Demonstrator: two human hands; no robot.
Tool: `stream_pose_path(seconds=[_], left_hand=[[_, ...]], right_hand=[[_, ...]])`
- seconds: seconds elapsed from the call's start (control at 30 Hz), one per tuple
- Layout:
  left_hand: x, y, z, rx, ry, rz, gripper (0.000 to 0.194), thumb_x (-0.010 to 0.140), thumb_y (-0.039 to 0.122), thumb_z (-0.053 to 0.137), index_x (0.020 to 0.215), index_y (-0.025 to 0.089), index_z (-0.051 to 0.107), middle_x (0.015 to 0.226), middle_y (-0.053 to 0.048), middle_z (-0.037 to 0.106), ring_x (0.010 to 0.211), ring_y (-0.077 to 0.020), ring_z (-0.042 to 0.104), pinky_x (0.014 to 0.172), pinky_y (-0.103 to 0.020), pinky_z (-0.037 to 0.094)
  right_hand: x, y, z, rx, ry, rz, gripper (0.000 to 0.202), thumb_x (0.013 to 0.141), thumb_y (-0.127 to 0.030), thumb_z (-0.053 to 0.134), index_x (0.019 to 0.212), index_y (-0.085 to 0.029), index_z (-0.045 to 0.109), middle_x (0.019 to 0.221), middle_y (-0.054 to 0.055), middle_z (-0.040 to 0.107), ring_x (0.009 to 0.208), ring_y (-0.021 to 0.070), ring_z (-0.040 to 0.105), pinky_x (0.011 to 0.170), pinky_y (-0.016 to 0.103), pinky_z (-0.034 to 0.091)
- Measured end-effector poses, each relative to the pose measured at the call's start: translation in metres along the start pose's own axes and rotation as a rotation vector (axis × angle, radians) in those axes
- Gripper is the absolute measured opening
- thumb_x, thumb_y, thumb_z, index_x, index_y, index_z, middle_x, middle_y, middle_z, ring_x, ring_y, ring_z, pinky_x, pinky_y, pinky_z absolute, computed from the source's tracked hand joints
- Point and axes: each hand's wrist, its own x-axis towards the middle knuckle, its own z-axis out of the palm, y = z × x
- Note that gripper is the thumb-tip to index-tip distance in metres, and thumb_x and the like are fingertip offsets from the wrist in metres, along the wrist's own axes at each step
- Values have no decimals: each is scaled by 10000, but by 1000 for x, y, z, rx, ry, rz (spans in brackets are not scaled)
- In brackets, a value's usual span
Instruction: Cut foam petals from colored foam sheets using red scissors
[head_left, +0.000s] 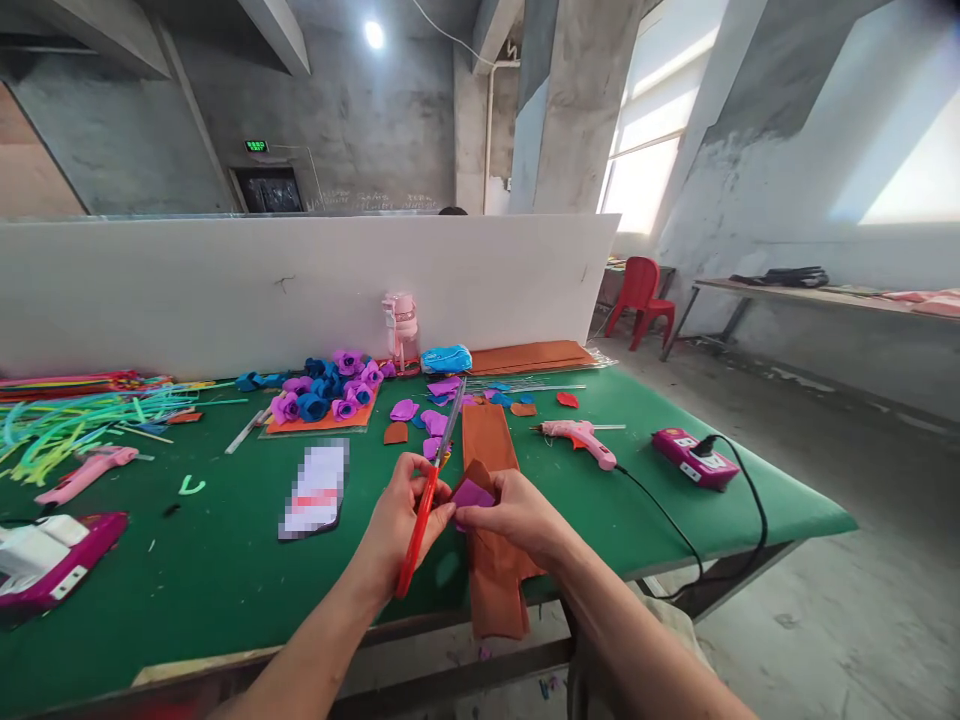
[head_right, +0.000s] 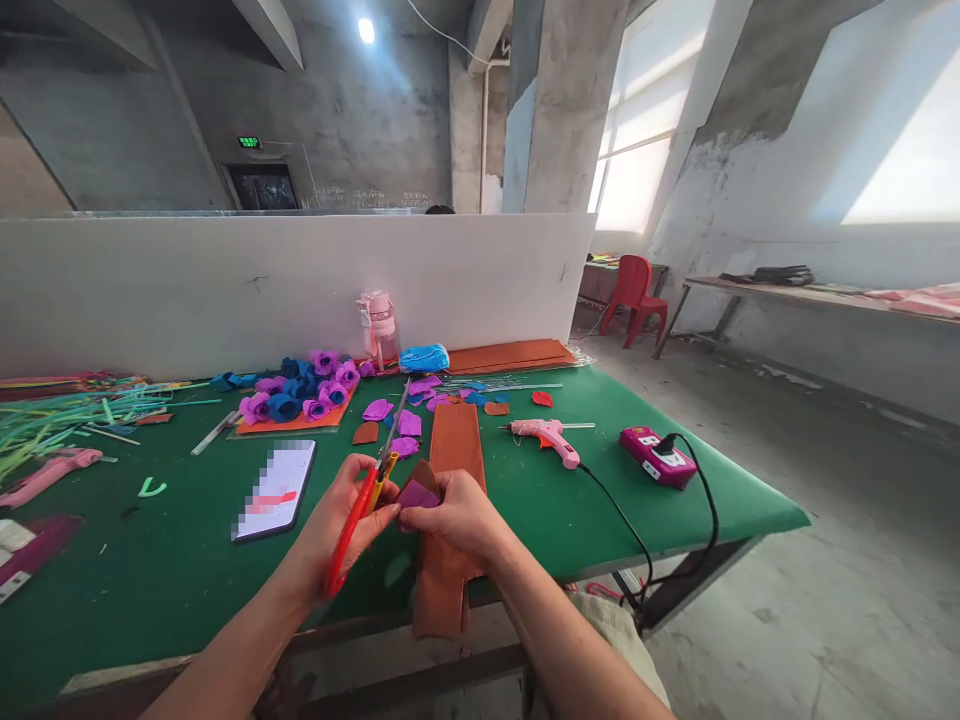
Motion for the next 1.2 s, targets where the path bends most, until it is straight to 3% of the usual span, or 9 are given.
stream_pose_path(seconds=[0.17, 0.27, 0.43, 0.6, 0.7, 0.83, 1.0, 1.07, 1.2], left_hand=[[2, -3, 3, 0, 5, 1, 360, 678, 320, 618, 893, 232, 342, 716, 62, 547, 611, -103, 540, 589, -219, 406], [3, -2, 5, -63, 81, -6, 367, 674, 299, 623, 925, 227, 365, 741, 57, 554, 634, -102, 555, 613, -222, 430], [7, -5, 5, -245, 261, 1, 397, 666, 307, 662, 976, 196, 441, 811, 22, 579, 779, -145, 616, 769, -287, 478], [9, -9, 7, -306, 258, 26, 416, 665, 310, 691, 985, 196, 451, 804, 32, 581, 761, -137, 614, 763, -284, 483], [8, -7, 8, -240, 246, 42, 377, 683, 298, 664, 961, 203, 428, 776, 42, 572, 720, -130, 609, 719, -269, 484], [6, -6, 4, -105, 235, 140, 420, 753, 284, 564, 1123, 223, 374, 802, 30, 593, 721, -142, 614, 715, -285, 487], [-3, -4, 1, 412, 150, 138, 180, 833, 253, 422, 991, 206, 495, 712, 13, 569, 597, -147, 552, 605, -270, 438], [-7, -2, 5, 544, 132, 174, 216, 856, 237, 383, 1030, 209, 509, 741, -7, 582, 639, -163, 558, 610, -268, 434], [-11, 1, 14, 570, 82, 250, 360, 858, 223, 403, 1208, 218, 487, 984, -82, 635, 914, -213, 586, 783, -301, 461]], right_hand=[[0, 0, 0, -22, 5, 12, 92, 573, -222, 706, 541, -167, 640, 484, -63, 549, 476, 90, 423, 492, 228, 282], [0, 1, 1, 9, 29, 1, 96, 595, -249, 725, 616, -164, 687, 544, -50, 610, 519, 104, 483, 512, 223, 313], [0, -3, 4, 245, 22, -67, 249, 581, -283, 789, 801, -181, 733, 797, 7, 729, 711, 141, 620, 672, 223, 435], [3, 1, 14, 427, 84, -83, 283, 569, -315, 812, 795, -165, 730, 803, 39, 742, 724, 146, 655, 714, 241, 480], [6, 6, 17, 463, 137, -78, 250, 558, -307, 820, 737, -158, 728, 745, 34, 739, 665, 136, 649, 700, 247, 489], [11, 8, 12, 535, 218, -69, 253, 535, -282, 837, 723, -155, 725, 710, 17, 732, 638, 108, 635, 675, 214, 485], [17, 4, 0, 864, 379, -100, 277, 509, -249, 857, 729, -187, 700, 711, -17, 723, 631, 86, 632, 646, 195, 504], [18, 3, -1, 960, 394, -122, 269, 509, -224, 858, 716, -193, 689, 692, -23, 718, 625, 88, 633, 655, 206, 517], [19, 5, -1, 1042, 408, -146, 232, 541, -182, 840, 710, -192, 681, 688, -22, 717, 639, 89, 641, 654, 200, 522]])
